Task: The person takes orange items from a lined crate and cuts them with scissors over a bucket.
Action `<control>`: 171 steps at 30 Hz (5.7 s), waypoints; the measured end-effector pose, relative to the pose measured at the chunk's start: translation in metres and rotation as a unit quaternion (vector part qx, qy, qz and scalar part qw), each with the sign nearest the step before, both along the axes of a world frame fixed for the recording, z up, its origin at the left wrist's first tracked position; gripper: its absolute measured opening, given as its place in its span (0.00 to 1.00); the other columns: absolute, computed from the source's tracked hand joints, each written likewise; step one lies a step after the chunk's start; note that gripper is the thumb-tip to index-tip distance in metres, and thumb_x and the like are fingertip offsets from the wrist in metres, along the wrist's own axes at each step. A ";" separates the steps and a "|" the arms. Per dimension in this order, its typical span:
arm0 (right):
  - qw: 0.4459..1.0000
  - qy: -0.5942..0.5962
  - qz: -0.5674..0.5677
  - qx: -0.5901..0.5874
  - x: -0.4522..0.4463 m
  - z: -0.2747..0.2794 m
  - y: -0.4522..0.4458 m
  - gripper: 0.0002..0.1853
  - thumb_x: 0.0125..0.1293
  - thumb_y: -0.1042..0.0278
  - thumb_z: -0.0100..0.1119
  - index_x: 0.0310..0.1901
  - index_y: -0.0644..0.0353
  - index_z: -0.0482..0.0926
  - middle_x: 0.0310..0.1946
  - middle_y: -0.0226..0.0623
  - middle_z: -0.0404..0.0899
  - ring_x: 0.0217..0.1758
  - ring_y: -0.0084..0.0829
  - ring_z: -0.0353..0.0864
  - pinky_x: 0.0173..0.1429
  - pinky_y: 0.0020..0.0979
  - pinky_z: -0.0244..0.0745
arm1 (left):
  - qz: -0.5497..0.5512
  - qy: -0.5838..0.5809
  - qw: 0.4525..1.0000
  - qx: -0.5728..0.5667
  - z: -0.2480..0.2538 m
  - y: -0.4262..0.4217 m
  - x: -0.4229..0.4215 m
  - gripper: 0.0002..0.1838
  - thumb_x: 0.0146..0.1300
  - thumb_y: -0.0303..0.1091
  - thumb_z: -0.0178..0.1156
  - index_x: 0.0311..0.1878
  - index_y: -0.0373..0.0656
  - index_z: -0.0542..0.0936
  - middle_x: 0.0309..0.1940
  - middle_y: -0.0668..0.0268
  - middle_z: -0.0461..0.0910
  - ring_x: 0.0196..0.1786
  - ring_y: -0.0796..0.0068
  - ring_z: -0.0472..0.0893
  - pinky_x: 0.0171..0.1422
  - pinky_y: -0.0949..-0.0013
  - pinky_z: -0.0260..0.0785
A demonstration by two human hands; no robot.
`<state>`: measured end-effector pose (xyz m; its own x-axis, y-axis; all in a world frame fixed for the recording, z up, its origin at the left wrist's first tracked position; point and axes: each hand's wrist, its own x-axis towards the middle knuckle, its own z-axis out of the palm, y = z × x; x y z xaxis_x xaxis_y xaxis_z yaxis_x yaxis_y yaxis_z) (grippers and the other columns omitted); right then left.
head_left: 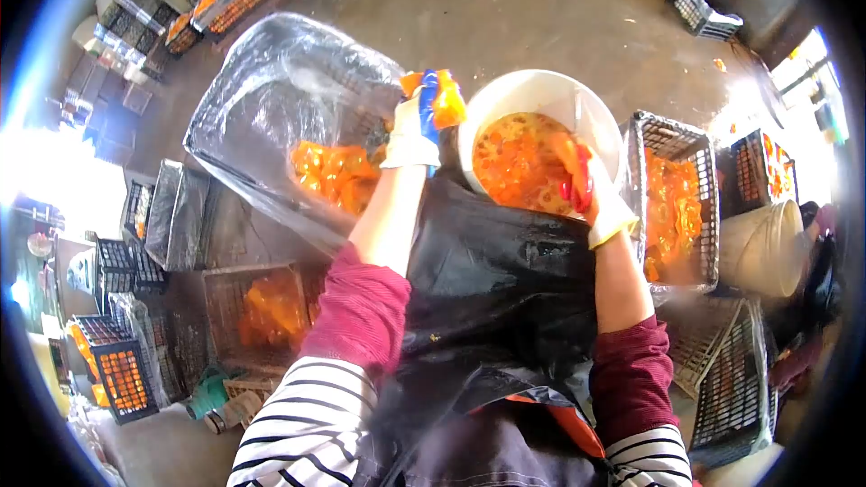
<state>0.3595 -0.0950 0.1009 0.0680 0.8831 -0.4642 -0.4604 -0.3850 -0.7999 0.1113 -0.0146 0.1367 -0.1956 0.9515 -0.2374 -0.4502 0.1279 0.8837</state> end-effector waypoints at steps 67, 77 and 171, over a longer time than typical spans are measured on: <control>0.863 -0.465 0.159 0.116 -0.010 -0.017 -0.006 0.17 0.70 0.60 0.46 0.55 0.56 0.75 0.45 0.46 0.81 0.51 0.45 0.78 0.56 0.37 0.69 | -0.218 0.108 0.964 0.103 -0.044 -0.009 0.068 0.21 0.58 0.30 0.66 0.55 0.39 0.75 0.45 0.65 0.79 0.46 0.75 0.77 0.52 0.73 0.71; 0.861 -0.473 0.138 0.127 -0.014 -0.021 -0.004 0.18 0.70 0.54 0.46 0.52 0.57 0.77 0.39 0.45 0.82 0.43 0.37 0.81 0.49 0.34 0.72 | -0.227 0.024 0.966 0.119 -0.057 -0.006 0.074 0.26 0.56 0.28 0.67 0.59 0.41 0.73 0.49 0.64 0.78 0.48 0.72 0.76 0.50 0.73 0.70; 0.354 -0.935 -0.004 0.036 0.089 -0.045 -0.017 0.07 0.64 0.59 0.46 0.38 0.48 0.73 0.37 0.36 0.74 0.43 0.37 0.75 0.50 0.45 0.66 | -0.257 0.031 0.966 -0.016 -0.076 -0.003 0.069 0.09 0.65 0.27 0.57 0.47 0.39 0.79 0.40 0.64 0.81 0.42 0.76 0.80 0.47 0.75 0.76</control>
<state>0.4483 -0.1120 0.0559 0.1990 0.8846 0.4217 0.8983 -0.3367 0.2823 0.1807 -0.0175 0.0610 0.2859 0.9191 -0.2712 -0.2655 0.3479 0.8992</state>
